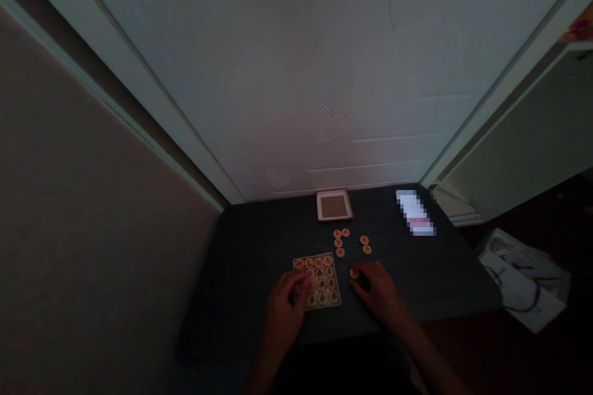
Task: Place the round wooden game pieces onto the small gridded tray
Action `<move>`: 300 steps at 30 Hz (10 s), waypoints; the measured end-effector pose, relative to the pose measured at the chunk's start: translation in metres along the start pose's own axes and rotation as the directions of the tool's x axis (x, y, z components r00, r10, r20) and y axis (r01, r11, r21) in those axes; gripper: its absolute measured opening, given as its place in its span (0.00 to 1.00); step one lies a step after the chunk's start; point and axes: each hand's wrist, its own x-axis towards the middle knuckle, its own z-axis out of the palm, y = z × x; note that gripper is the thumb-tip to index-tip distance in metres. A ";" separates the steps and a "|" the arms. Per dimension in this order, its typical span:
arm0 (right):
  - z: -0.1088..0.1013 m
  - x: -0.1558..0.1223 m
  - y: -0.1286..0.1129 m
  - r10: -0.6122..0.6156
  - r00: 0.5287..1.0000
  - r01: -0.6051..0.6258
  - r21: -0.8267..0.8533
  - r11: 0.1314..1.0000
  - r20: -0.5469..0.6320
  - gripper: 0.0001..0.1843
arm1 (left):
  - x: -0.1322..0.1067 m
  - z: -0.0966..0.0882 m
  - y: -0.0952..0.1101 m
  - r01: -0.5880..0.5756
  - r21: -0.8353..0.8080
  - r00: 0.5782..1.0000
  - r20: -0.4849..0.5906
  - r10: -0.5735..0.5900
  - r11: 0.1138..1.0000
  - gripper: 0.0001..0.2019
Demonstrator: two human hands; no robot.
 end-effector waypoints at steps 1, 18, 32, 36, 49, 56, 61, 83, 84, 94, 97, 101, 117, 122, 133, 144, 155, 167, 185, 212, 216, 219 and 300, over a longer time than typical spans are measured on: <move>0.001 0.000 0.000 -0.003 1.000 0.003 0.007 1.000 0.007 0.12 | 0.000 0.002 0.003 -0.004 -0.009 1.000 0.008 0.004 1.000 0.10; -0.014 -0.011 -0.058 -0.200 0.973 0.175 0.196 0.965 0.114 0.17 | -0.010 0.033 0.035 0.416 -0.439 0.889 0.381 -0.254 0.796 0.16; -0.003 -0.013 -0.061 -0.166 0.983 0.134 0.303 0.944 0.080 0.15 | -0.013 0.027 0.037 0.397 -0.451 0.896 0.379 -0.231 0.799 0.13; -0.001 -0.013 -0.060 -0.146 0.987 0.120 0.302 0.946 0.066 0.15 | -0.013 0.025 0.038 0.416 -0.437 0.888 0.382 -0.254 0.798 0.15; -0.004 -0.010 -0.064 -0.125 0.991 0.095 0.376 0.922 0.056 0.15 | -0.015 0.026 0.032 0.403 -0.522 0.907 0.336 -0.253 0.752 0.12; -0.008 -0.009 -0.072 -0.006 0.995 -0.035 0.420 0.907 0.096 0.12 | -0.014 0.026 0.032 0.352 -0.496 0.923 0.323 -0.207 0.794 0.10; -0.009 -0.007 -0.074 0.077 0.991 -0.118 0.443 0.888 0.110 0.09 | -0.014 0.026 0.038 0.311 -0.439 0.935 0.301 -0.189 0.843 0.08; 0.001 -0.007 -0.071 0.326 0.930 -0.359 0.607 0.709 0.169 0.21 | -0.017 0.026 0.038 0.177 -0.239 0.965 0.235 -0.120 0.955 0.11; 0.001 -0.007 -0.071 0.322 0.931 -0.358 0.610 0.707 0.173 0.21 | -0.016 0.026 0.039 0.175 -0.241 0.965 0.233 -0.118 0.955 0.11; -0.003 -0.007 -0.068 0.263 0.946 -0.321 0.628 0.709 0.187 0.19 | -0.013 0.020 0.047 0.167 -0.246 0.967 0.229 -0.110 0.955 0.10; -0.004 -0.007 -0.069 0.249 0.949 -0.315 0.637 0.704 0.193 0.19 | -0.012 0.019 0.047 0.161 -0.251 0.967 0.232 -0.102 0.954 0.10; -0.005 -0.008 -0.071 0.226 0.952 -0.305 0.663 0.684 0.205 0.18 | -0.013 0.019 0.044 0.169 -0.257 0.963 0.247 -0.105 0.951 0.11; -0.009 -0.008 -0.075 0.220 0.957 -0.287 0.688 0.666 0.187 0.18 | -0.014 0.013 0.044 0.166 -0.280 0.962 0.258 -0.092 0.946 0.12; -0.012 -0.009 -0.077 0.210 0.959 -0.282 0.680 0.677 0.188 0.17 | -0.013 0.011 0.045 0.169 -0.308 0.960 0.268 -0.085 0.936 0.11; -0.009 -0.009 -0.076 0.200 0.958 -0.285 0.678 0.678 0.204 0.19 | -0.013 0.012 0.040 0.205 -0.321 0.948 0.299 -0.107 0.925 0.12; -0.004 -0.012 -0.073 0.188 0.966 -0.256 0.560 0.788 0.178 0.14 | -0.012 0.015 0.040 0.249 -0.316 0.945 0.285 -0.159 0.916 0.10; 0.004 -0.016 -0.072 0.028 0.998 -0.051 0.410 0.910 0.063 0.12 | -0.015 0.021 0.036 0.264 -0.326 0.958 0.199 -0.207 0.908 0.10; 0.002 -0.016 -0.071 0.054 0.997 -0.074 0.437 0.896 0.057 0.15 | -0.016 0.019 0.035 0.306 -0.405 0.933 0.307 -0.187 0.861 0.12; 0.004 -0.013 -0.066 0.279 0.941 -0.337 0.627 0.703 0.193 0.15 | -0.023 0.022 0.027 -0.058 -0.096 0.968 0.239 0.079 0.994 0.13; 0.006 -0.004 -0.067 0.232 0.930 -0.364 0.620 0.696 0.285 0.18 | -0.023 0.016 0.021 -0.011 -0.094 0.975 0.218 0.031 0.996 0.11; 0.007 0.000 -0.066 0.270 0.922 -0.385 0.603 0.699 0.277 0.17 | -0.023 0.005 0.010 0.013 -0.005 0.985 0.173 -0.012 1.000 0.09; 0.008 0.003 -0.066 0.255 0.918 -0.389 0.569 0.725 0.303 0.15 | -0.018 -0.006 0.000 0.070 0.094 0.993 0.089 -0.079 0.993 0.11; 0.003 -0.059 -0.045 -0.201 0.977 0.211 0.216 0.953 -0.067 0.17 | -0.053 0.044 0.047 0.353 -0.458 0.923 0.313 -0.224 0.816 0.13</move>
